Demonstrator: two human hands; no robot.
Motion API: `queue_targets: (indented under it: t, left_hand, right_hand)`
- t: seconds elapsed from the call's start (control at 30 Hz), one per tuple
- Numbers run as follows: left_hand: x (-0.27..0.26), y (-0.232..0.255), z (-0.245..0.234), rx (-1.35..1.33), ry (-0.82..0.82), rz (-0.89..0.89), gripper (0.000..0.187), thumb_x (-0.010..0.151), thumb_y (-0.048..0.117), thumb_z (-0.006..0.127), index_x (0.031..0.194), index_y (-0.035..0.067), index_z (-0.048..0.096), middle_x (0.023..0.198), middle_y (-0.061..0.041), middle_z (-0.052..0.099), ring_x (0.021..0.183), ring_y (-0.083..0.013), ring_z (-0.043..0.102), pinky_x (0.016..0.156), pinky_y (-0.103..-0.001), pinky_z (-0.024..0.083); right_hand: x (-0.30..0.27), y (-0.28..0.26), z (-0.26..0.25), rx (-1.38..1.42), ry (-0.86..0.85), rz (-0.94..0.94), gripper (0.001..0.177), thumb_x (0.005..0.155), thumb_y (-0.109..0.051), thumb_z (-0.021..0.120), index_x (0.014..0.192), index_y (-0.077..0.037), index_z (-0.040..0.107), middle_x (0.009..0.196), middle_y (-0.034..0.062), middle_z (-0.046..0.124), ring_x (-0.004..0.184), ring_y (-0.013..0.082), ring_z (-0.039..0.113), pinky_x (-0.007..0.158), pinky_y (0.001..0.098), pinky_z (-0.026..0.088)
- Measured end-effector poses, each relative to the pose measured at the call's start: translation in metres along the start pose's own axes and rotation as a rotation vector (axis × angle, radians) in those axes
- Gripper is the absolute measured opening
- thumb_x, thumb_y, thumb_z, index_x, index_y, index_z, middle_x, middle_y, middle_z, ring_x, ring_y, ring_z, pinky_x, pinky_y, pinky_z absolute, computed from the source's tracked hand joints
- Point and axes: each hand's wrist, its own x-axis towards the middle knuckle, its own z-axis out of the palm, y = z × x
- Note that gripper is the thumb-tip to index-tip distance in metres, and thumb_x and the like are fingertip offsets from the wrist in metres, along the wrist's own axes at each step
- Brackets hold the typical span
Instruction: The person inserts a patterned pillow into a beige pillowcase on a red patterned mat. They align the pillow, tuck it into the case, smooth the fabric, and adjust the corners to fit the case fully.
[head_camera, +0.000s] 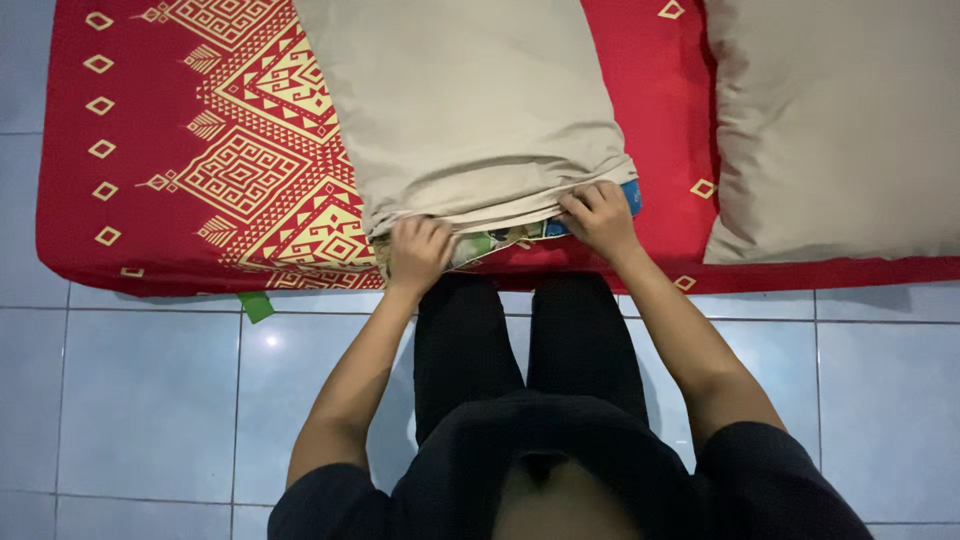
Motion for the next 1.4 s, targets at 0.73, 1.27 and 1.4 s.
queue_targets:
  t: [0.73,1.27,1.4]
  left_hand:
    - [-0.022,0.008,0.001,-0.063,-0.035,-0.19,0.028,0.081,0.02,0.076,0.105,0.012,0.066,0.102,-0.005,0.065,0.101,-0.0278,0.06,0.096,-0.047,0.04]
    - [-0.129,-0.017,0.029,0.148,0.286,-0.443,0.038,0.08,-0.005,0.063,0.109,0.014,0.05,0.119,-0.013,0.046,0.118,-0.037,0.046,0.107,-0.052,0.041]
    - [-0.116,-0.009,0.035,-0.086,0.418,-0.619,0.047,0.092,-0.007,0.06,0.135,0.006,0.046,0.133,-0.02,0.039,0.129,-0.0408,0.042,0.112,-0.056,0.038]
  right_hand:
    - [-0.07,0.014,0.034,0.018,0.112,0.161,0.02,0.078,-0.004,0.075,0.092,-0.011,0.063,0.076,0.0085,0.055,0.074,0.0292,0.058,0.068,0.0451,0.045]
    - [-0.08,0.005,0.018,-0.06,0.184,0.424,0.029,0.074,-0.001,0.074,0.098,-0.01,0.059,0.136,0.0212,0.055,0.132,0.0456,0.052,0.11,0.0592,0.045]
    - [-0.076,0.03,0.017,0.368,0.169,0.503,0.064,0.078,-0.01,0.08,0.133,0.002,0.048,0.145,0.0323,0.038,0.132,0.0491,0.044,0.108,0.0527,0.044]
